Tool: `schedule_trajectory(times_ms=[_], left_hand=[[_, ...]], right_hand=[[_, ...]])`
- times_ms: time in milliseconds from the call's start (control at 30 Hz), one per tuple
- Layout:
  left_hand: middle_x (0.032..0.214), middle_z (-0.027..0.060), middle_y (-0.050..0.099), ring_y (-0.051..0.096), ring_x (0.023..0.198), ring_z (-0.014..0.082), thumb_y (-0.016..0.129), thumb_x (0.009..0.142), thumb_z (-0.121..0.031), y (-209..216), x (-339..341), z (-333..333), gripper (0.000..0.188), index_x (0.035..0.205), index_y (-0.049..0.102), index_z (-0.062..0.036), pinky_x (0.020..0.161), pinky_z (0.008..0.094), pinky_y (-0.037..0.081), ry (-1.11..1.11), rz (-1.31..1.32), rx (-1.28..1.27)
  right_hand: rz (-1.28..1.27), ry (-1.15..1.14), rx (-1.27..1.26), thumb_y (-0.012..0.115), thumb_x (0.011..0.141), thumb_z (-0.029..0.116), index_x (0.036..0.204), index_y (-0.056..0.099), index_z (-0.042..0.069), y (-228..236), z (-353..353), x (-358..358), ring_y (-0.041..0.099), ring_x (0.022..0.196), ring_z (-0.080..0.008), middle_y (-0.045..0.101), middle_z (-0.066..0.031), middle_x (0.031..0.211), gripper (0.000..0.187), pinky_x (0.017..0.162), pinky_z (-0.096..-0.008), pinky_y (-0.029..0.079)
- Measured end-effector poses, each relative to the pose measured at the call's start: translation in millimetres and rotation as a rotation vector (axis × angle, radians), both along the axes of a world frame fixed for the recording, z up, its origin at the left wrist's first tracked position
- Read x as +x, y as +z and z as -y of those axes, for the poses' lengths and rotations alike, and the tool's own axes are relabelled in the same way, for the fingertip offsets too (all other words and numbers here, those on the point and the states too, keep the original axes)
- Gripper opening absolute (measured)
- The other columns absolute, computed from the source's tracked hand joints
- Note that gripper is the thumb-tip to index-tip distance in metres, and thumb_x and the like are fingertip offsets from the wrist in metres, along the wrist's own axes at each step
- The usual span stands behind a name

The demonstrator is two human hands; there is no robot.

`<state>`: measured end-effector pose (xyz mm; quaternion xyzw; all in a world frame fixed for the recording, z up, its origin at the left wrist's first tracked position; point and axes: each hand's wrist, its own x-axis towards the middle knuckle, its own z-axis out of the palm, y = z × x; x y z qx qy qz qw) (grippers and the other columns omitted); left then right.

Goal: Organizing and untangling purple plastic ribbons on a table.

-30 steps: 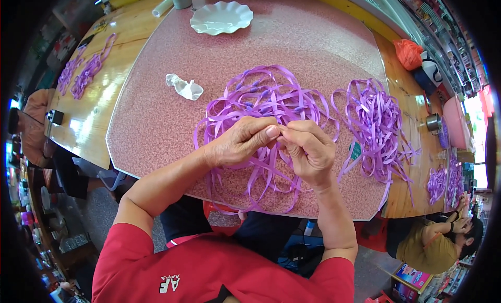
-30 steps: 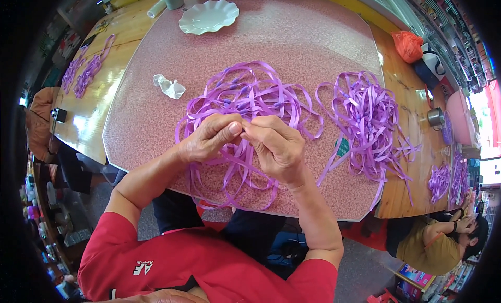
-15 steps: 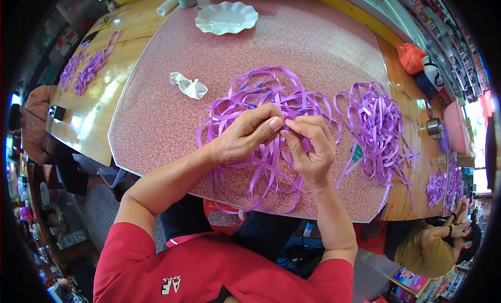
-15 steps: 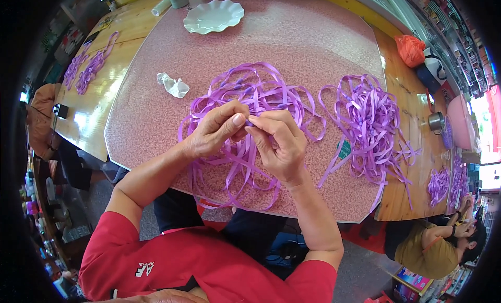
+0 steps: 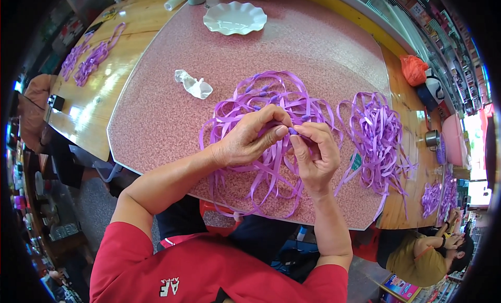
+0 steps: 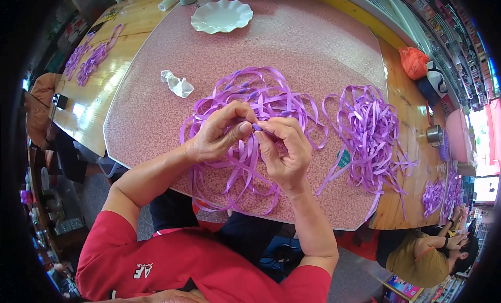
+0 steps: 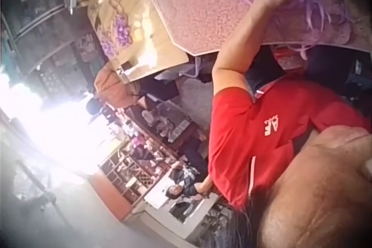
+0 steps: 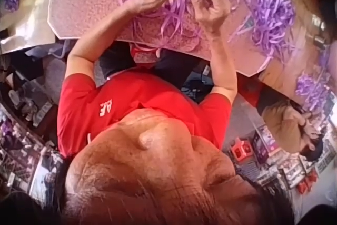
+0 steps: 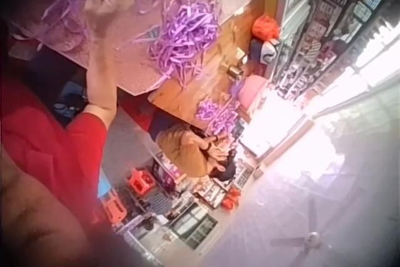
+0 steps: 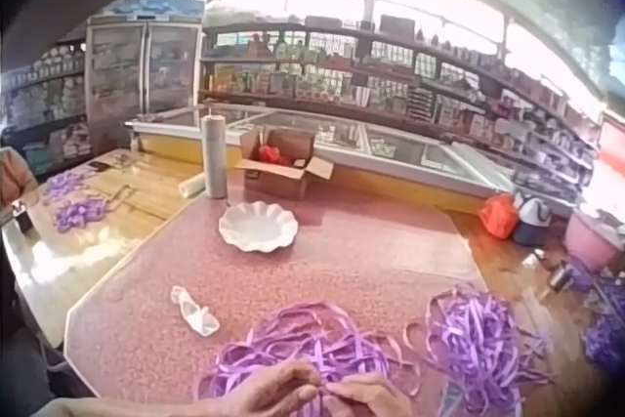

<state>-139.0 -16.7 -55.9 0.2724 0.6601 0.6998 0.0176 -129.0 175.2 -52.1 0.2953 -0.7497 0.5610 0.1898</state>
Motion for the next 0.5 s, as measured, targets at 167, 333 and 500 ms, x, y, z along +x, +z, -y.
schedule_trajectory(times_ms=[167, 333, 500], left_hand=[[0.094, 0.0068, 0.055, 0.053, 0.087, 0.0126, 0.055, 0.102, -0.020, 0, 1, -1, 0.022, 0.108, 0.054, 0.0007, 0.076, 0.0287, 0.046, 0.008, -0.030, 0.004], [0.093, 0.0067, 0.054, 0.053, 0.084, 0.0134, 0.054, 0.103, -0.022, 4, 3, 0, 0.023, 0.108, 0.053, -0.0002, 0.073, 0.0291, 0.045, -0.003, -0.098, -0.055], [0.087, 0.0086, 0.052, 0.050, 0.075, 0.0176, 0.051, 0.103, -0.024, -4, 0, -2, 0.025, 0.108, 0.052, -0.0004, 0.067, 0.0321, 0.043, 0.018, -0.248, -0.053]], right_hand=[[0.007, -0.001, -0.017, 0.068, 0.089, -0.003, 0.106, 0.063, -0.003, 1, 0, 1, 0.065, 0.074, -0.0118, 0.059, -0.0114, 0.104, 0.017, 0.059, -0.0211, 0.056], [-0.040, 0.019, 0.013, 0.067, 0.090, -0.003, 0.107, 0.063, -0.003, 2, -1, 4, 0.065, 0.071, -0.0118, 0.060, -0.0118, 0.104, 0.017, 0.059, -0.0210, 0.055], [0.274, 0.081, -0.275, 0.071, 0.087, -0.003, 0.102, 0.066, -0.001, 7, 8, 14, 0.065, 0.079, -0.0122, 0.063, -0.0093, 0.098, 0.016, 0.061, -0.0221, 0.054]])
